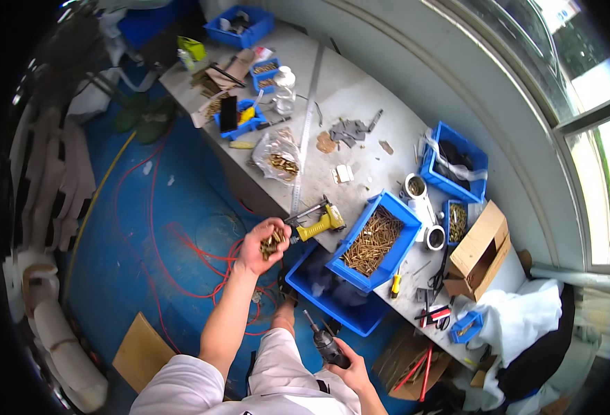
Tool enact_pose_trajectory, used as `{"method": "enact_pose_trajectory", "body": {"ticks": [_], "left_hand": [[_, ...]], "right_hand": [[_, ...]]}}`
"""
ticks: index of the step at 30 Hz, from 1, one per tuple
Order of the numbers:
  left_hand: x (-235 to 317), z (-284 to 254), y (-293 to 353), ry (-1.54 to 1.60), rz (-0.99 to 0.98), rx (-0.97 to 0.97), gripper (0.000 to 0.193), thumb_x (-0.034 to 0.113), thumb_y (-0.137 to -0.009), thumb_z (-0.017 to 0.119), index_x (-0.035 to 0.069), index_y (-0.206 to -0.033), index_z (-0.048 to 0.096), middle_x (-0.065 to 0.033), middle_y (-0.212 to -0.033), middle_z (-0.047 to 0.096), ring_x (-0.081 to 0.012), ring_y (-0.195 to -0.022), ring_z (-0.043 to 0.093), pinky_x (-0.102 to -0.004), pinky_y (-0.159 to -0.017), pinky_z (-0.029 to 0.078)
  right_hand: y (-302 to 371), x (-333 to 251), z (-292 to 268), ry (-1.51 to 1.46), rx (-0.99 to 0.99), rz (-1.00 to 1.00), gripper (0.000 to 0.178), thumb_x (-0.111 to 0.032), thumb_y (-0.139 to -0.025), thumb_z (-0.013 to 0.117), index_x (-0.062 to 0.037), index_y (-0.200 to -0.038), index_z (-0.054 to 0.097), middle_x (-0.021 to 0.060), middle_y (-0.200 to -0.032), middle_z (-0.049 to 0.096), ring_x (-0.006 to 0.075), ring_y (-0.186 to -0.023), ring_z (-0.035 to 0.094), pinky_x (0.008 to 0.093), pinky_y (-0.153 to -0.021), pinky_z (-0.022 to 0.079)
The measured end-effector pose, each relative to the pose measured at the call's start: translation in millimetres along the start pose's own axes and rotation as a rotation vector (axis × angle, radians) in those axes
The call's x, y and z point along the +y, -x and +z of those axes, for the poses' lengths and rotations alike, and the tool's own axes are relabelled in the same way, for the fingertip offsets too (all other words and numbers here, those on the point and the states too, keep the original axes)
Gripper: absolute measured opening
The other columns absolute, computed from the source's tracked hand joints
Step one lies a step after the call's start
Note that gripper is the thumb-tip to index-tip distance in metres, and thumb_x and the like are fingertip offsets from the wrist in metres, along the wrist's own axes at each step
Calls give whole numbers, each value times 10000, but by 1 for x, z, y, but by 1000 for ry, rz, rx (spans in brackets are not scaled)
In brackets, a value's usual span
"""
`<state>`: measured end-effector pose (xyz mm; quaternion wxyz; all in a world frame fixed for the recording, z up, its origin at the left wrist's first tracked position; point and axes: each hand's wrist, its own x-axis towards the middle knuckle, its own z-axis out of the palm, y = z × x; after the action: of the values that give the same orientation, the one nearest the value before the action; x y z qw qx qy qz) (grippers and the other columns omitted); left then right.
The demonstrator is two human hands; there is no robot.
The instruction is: Assembling the legs onto a furniture piece, likely a stool or ottoman, using a power drill and screws.
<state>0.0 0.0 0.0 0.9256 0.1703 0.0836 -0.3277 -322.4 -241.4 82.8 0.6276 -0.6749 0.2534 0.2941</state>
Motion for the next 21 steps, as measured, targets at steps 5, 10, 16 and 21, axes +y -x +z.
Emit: {"method": "enact_pose_trajectory", "body": {"ticks": [5, 10, 16, 21], "left_hand": [[-53, 60, 141, -57, 158, 34, 237, 277, -1003, 639, 41, -991, 618, -147, -935, 636, -150, -629, 556, -207, -416, 373], [-164, 113, 324, 50, 250, 225, 250, 269, -991, 647, 51, -1112, 623, -121, -970, 657, -135, -626, 561, -207, -412, 377], [-303, 156, 494, 143, 592, 433, 195, 209, -1000, 632, 30, -1076, 614, -134, -935, 652, -151, -604, 553, -225, -415, 364], [-375, 168, 599, 188, 801, 516, 100, 187, -1007, 622, 98, -1038, 591, -129, -872, 645, -134, -566, 521, -224, -399, 336]], "right_hand": [[19, 25, -50, -222, -213, 38, 853, 63, -742, 766, -59, -1521, 443, 92, -1049, 665, 177, -877, 640, 310, -803, 512], [65, 23, -89, -412, -740, -22, 837, -327, -878, 668, -9, -1557, 296, 145, -1059, 645, 229, -841, 659, 353, -776, 541], [119, 38, -60, -328, -1221, 217, 893, -494, -837, 756, -1, -1454, 341, 207, -1075, 628, 308, -845, 700, 398, -740, 585], [157, 70, 9, -116, -1418, 355, 869, -572, -861, 698, -8, -1432, 367, 246, -1108, 621, 353, -802, 699, 451, -645, 578]]}}
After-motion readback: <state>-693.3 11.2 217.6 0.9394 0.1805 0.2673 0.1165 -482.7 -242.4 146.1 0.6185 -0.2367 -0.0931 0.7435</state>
